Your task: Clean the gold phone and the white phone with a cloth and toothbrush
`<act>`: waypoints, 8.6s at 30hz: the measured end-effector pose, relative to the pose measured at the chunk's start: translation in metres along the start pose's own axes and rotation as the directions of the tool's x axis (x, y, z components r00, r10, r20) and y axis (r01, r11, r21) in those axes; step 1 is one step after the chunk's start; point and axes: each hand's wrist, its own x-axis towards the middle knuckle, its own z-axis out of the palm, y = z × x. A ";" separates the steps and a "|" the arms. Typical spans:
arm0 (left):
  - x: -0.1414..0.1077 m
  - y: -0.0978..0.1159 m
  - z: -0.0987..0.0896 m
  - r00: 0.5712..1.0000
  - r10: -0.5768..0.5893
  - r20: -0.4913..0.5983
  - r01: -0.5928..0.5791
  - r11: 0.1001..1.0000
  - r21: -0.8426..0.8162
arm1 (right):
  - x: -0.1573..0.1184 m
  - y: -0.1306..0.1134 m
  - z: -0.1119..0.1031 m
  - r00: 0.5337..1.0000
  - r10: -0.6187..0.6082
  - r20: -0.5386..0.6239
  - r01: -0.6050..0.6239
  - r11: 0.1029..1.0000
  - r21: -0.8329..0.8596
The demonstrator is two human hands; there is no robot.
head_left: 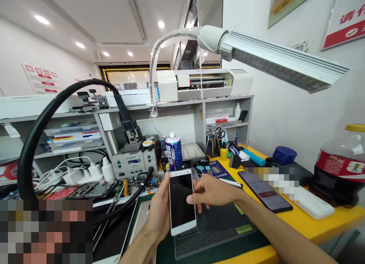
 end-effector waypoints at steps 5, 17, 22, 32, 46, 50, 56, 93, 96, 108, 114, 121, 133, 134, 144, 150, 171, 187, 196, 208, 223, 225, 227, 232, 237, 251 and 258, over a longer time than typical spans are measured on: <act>0.002 -0.005 -0.004 0.998 0.043 -0.041 -0.039 0.994 0.104 | -0.023 0.001 -0.046 0.984 0.058 -0.168 -0.068 0.996 -0.054; 0.007 -0.026 -0.013 0.920 0.380 0.092 -0.384 0.831 0.402 | -0.079 0.038 -0.029 0.892 0.178 -0.414 -0.394 0.756 -0.522; 0.004 -0.030 -0.016 0.780 0.494 0.383 -0.611 0.474 0.634 | -0.065 0.023 -0.025 0.901 0.114 -0.418 -0.305 0.852 -0.426; 0.007 -0.029 -0.007 0.646 0.559 0.519 -0.672 0.095 0.735 | -0.034 -0.039 0.017 0.858 -0.075 -0.509 0.120 0.991 0.057; 0.010 -0.036 -0.019 0.658 0.516 0.549 -0.681 0.095 0.726 | -0.022 -0.026 0.072 0.590 -0.049 -0.806 0.116 0.993 0.025; 0.007 -0.032 -0.012 0.655 0.517 0.552 -0.685 0.096 0.723 | -0.018 -0.012 0.064 0.533 -0.011 -0.846 0.109 0.992 0.056; 0.008 -0.032 -0.010 0.624 0.543 0.562 -0.689 0.043 0.724 | -0.022 -0.021 0.081 0.418 0.000 -0.909 0.244 0.963 0.112; 0.002 -0.022 -0.004 0.971 0.240 0.006 -0.225 0.900 0.375 | -0.009 -0.019 0.055 0.704 -0.075 -0.706 0.272 0.947 0.171; 0.002 -0.012 -0.005 0.995 0.077 -0.063 -0.071 0.993 0.097 | 0.000 -0.028 0.036 0.795 -0.044 -0.605 0.175 0.972 0.160; 0.008 0.011 -0.015 0.993 0.042 -0.107 -0.048 0.997 -0.063 | 0.025 -0.018 0.007 0.924 0.011 -0.382 0.084 0.969 0.231; 0.005 0.012 -0.003 0.997 -0.020 -0.079 0.018 0.999 -0.035 | 0.021 -0.007 0.011 0.850 -0.009 -0.527 0.130 0.973 0.192; 0.009 0.001 -0.005 0.980 0.062 -0.189 -0.037 0.991 0.130 | 0.019 -0.004 0.009 0.935 0.066 -0.348 0.060 0.939 0.338; 0.014 0.003 -0.008 0.959 0.172 -0.226 -0.118 0.965 0.233 | 0.022 0.008 0.000 0.988 0.138 -0.069 -0.064 0.775 0.629; 0.014 0.003 -0.008 0.961 0.157 -0.226 -0.102 0.966 0.238 | 0.021 0.008 0.000 0.986 0.134 -0.096 -0.047 0.785 0.617; 0.014 0.003 0.001 0.912 0.209 -0.354 -0.089 0.941 0.326 | 0.024 0.008 0.001 0.956 0.190 -0.225 -0.031 0.825 0.564; 0.013 0.002 -0.001 0.878 0.357 -0.320 -0.200 0.878 0.434 | 0.025 0.010 0.007 0.974 0.139 -0.178 -0.039 0.880 0.473; 0.006 0.014 -0.006 0.982 0.063 -0.179 -0.068 0.997 -0.023 | 0.027 0.002 0.019 0.948 0.158 -0.277 -0.052 0.934 0.354; 0.007 0.015 -0.003 0.992 -0.129 -0.012 0.130 0.990 0.056 | 0.029 -0.003 0.026 0.879 0.156 -0.450 0.091 0.872 0.480; 0.007 0.009 -0.007 0.982 -0.023 -0.188 0.034 0.998 0.058 | 0.030 -0.007 0.034 0.907 0.078 -0.414 0.134 0.878 0.459; 0.006 0.018 -0.013 0.957 0.170 -0.236 -0.166 0.985 0.036 | 0.025 -0.017 0.039 0.927 0.189 -0.324 -0.124 0.970 0.211; 0.003 0.022 -0.011 0.989 0.103 -0.107 -0.113 0.989 -0.099 | 0.017 -0.007 0.034 0.990 0.138 -0.007 -0.130 0.948 0.289; 0.002 0.024 -0.010 0.986 0.125 -0.114 -0.138 0.984 -0.112 | 0.017 -0.007 0.034 0.994 0.102 0.023 -0.104 0.944 0.314; 0.001 0.025 -0.010 0.979 0.157 -0.131 -0.172 0.979 -0.110 | 0.017 -0.008 0.036 0.997 0.068 0.044 -0.079 0.929 0.362; -0.001 0.029 -0.010 0.975 0.176 -0.133 -0.192 0.974 -0.120 | 0.019 -0.010 0.044 0.999 0.035 -0.003 -0.030 0.894 0.448; -0.003 0.030 -0.009 0.977 0.169 -0.127 -0.192 0.961 -0.201 | 0.024 -0.008 0.053 0.995 0.077 -0.065 -0.045 0.917 0.396; -0.005 0.020 -0.005 0.985 0.169 0.011 -0.158 0.940 -0.302 | 0.031 -0.012 0.086 0.877 0.095 -0.471 -0.012 0.985 0.174; -0.007 0.011 -0.007 0.957 0.261 -0.126 -0.278 0.950 -0.140 | 0.028 -0.014 0.084 0.754 0.138 -0.642 -0.104 0.990 0.091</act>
